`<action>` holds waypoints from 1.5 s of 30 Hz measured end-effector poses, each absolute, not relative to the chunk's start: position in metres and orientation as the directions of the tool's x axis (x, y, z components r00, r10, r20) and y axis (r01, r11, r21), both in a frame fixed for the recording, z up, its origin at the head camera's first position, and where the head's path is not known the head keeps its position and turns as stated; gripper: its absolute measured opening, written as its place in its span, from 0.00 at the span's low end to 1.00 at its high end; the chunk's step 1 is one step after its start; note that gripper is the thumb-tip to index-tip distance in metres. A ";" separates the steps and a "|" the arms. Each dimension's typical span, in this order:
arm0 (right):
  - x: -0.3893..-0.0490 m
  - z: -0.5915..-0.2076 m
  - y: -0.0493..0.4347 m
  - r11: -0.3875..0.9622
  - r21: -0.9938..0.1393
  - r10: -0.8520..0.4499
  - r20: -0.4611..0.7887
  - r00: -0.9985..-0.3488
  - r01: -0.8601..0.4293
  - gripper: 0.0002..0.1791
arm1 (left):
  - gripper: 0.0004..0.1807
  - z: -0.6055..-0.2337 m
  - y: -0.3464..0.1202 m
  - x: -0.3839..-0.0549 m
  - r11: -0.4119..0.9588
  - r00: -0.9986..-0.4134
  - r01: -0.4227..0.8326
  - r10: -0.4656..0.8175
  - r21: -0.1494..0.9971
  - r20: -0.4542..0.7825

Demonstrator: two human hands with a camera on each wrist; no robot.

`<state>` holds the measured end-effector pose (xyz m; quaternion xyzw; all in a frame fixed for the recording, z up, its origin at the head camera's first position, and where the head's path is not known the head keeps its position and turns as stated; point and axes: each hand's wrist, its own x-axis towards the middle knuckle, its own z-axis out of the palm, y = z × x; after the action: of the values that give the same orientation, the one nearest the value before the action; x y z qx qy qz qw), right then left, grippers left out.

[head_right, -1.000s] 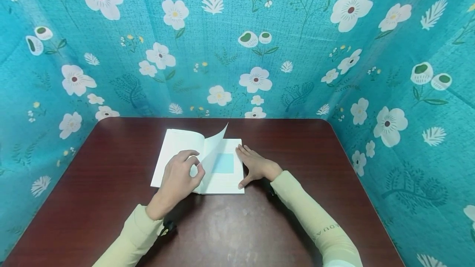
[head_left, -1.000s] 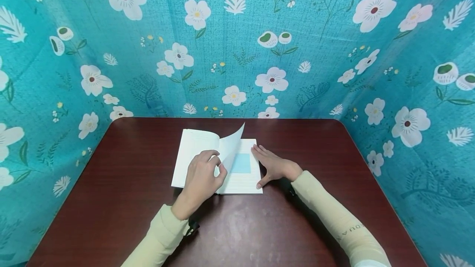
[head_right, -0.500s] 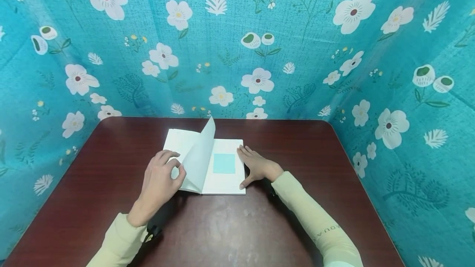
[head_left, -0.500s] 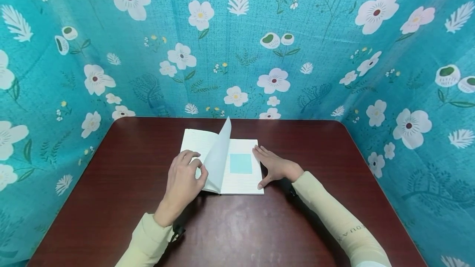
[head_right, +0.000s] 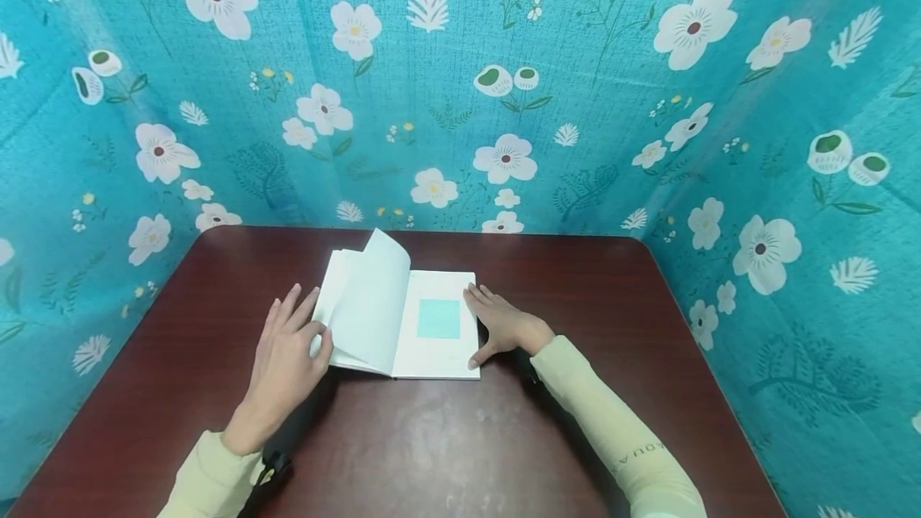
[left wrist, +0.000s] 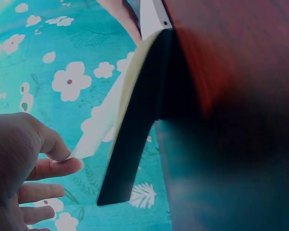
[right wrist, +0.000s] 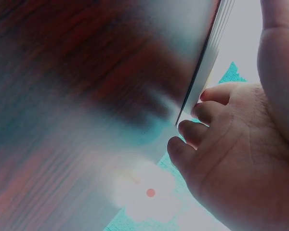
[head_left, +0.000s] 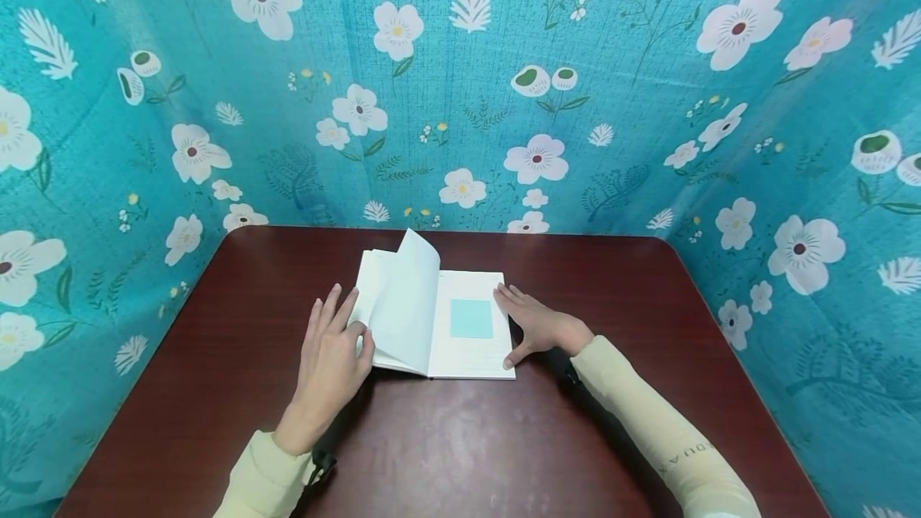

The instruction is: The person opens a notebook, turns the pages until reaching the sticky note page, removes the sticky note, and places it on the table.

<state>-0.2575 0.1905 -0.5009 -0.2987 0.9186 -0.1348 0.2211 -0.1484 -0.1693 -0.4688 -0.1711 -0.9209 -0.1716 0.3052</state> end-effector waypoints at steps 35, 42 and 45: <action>-0.259 -0.501 0.188 0.800 -0.371 -0.590 -0.342 -0.732 -0.472 0.77 | 0.10 -0.508 -0.200 -0.137 0.962 -0.967 0.171 0.122 0.212 0.224; -0.259 -0.501 0.188 0.809 -0.359 -0.579 -0.354 -0.735 -0.465 0.77 | 0.14 -0.504 -0.199 -0.141 0.969 -0.991 0.099 0.077 0.225 0.107; -0.259 -0.501 0.188 0.812 -0.354 -0.576 -0.360 -0.734 -0.464 0.77 | 0.14 -0.503 -0.199 -0.143 0.974 -0.997 0.073 0.062 0.217 0.056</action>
<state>-0.2586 0.1878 -0.5014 -0.2815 0.9233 -0.1210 0.2318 -0.1428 -0.1994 -0.5027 -0.0339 -0.9931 -0.1099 0.0242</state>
